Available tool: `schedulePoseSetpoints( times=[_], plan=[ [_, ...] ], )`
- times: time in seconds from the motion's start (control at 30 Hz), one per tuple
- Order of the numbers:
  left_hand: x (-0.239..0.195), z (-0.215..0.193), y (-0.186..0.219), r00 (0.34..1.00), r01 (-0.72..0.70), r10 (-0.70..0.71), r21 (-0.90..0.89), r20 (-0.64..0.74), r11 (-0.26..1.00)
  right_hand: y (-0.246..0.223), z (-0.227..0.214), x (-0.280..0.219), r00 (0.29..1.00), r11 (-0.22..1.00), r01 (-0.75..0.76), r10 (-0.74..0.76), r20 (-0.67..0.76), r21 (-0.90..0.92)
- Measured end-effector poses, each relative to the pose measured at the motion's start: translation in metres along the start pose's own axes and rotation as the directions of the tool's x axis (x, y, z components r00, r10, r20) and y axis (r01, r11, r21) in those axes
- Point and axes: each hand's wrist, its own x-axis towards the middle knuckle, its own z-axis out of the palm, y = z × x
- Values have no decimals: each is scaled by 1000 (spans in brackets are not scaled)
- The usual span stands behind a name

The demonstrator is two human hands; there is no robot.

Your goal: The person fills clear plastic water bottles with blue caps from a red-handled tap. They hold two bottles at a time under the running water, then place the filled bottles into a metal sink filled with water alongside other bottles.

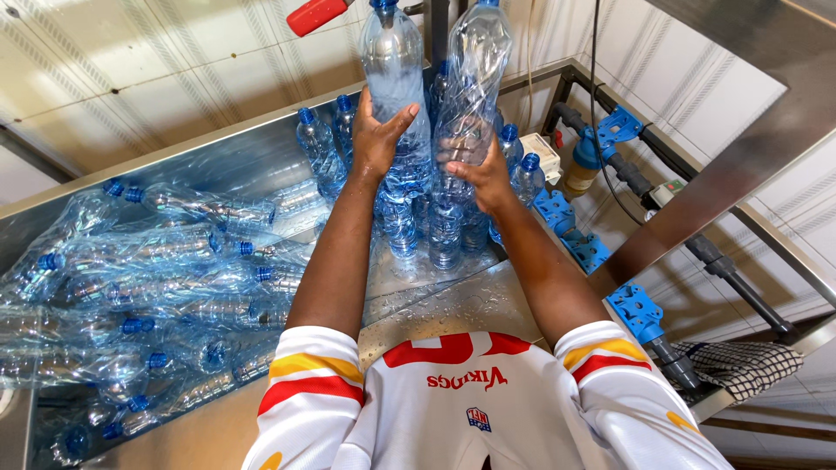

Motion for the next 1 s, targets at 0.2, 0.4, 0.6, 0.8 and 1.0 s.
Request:
schedulePoseSetpoints(
  times=[0.2, 0.4, 0.6, 0.8, 1.0],
  plan=[
    [-1, 0, 0, 1000, -2, 2, 29, 5, 1000, -15, -9, 9, 996, 974, 17, 2, 86, -226],
    [1, 1, -1, 999, -48, 48, -7, 14, 999, -22, -10, 9, 995, 918, 93, -70, 73, -385],
    [1, 0, -4, 1000, -11, 11, 41, 1, 999, -24, -5, 6, 987, 859, 154, -116, 107, -488],
    [1, 0, -6, 999, -34, 34, 66, -1, 997, -25, -4, 8, 986, 840, 163, -130, 100, -517],
    [1, 0, -8, 998, -55, 55, 21, 12, 998, -23, -3, 10, 993, 840, 115, -88, 76, -530]
  ],
)
